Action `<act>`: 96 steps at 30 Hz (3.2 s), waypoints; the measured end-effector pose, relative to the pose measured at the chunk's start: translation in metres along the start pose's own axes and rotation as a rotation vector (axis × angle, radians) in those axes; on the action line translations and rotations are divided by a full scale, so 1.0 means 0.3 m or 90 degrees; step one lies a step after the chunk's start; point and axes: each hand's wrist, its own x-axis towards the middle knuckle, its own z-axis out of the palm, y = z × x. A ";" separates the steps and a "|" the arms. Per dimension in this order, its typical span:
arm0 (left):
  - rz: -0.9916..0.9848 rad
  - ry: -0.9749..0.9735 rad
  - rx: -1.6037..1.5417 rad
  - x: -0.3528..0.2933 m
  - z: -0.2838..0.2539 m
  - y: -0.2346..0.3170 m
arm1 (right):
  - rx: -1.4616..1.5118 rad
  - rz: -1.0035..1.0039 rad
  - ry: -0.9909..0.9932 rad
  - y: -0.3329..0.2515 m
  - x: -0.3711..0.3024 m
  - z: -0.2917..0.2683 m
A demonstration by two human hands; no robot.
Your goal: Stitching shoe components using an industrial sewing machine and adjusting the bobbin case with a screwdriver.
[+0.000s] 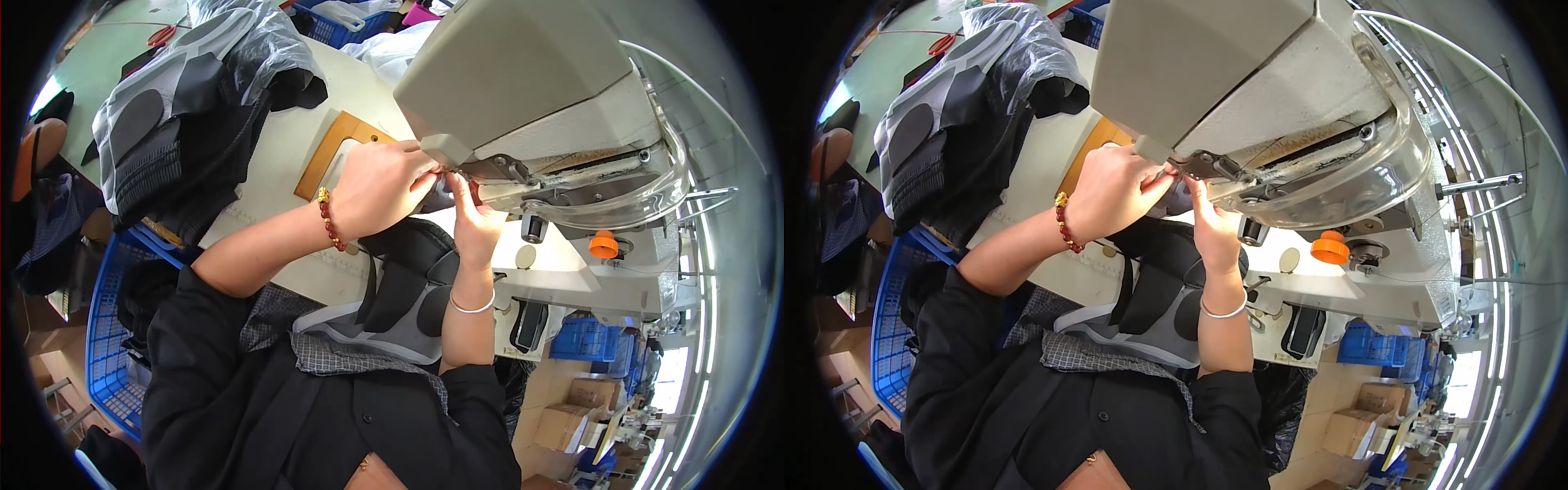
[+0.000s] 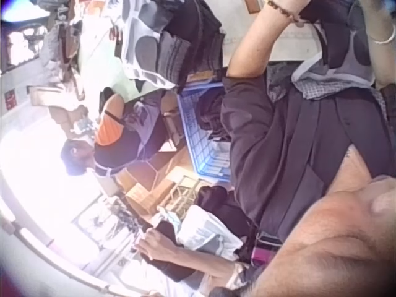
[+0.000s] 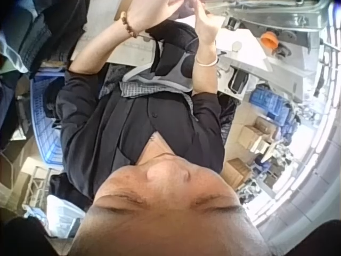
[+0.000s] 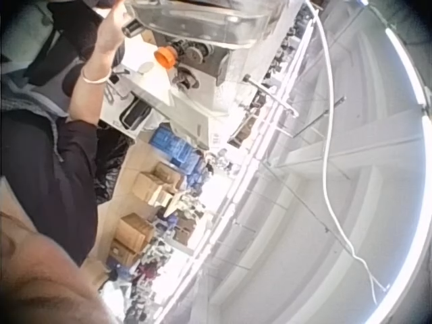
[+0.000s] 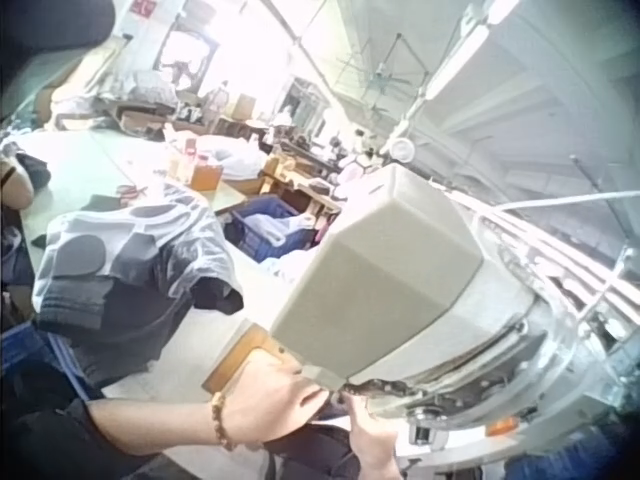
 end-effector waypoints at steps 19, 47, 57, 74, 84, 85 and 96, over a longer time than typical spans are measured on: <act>0.129 0.016 0.081 -0.008 -0.022 -0.032 | -0.091 -0.079 -0.043 0.047 0.003 -0.014; 0.026 0.063 -0.006 -0.050 0.010 -0.030 | -0.105 -0.019 0.063 0.030 -0.014 0.027; -0.010 0.020 0.005 -0.046 0.023 -0.010 | -0.009 -0.066 0.079 0.082 -0.012 0.031; 0.007 0.073 -0.038 -0.039 0.020 -0.015 | -0.154 -0.064 0.073 0.019 -0.022 0.049; 0.038 0.000 0.025 -0.030 0.007 -0.013 | -0.070 -0.071 0.110 0.043 -0.020 0.059; 0.025 -0.003 0.013 -0.027 0.008 -0.013 | -0.048 -0.080 0.095 0.045 -0.016 0.054; 0.036 0.022 0.020 -0.023 0.008 -0.012 | -0.119 -0.040 0.065 0.022 -0.018 0.038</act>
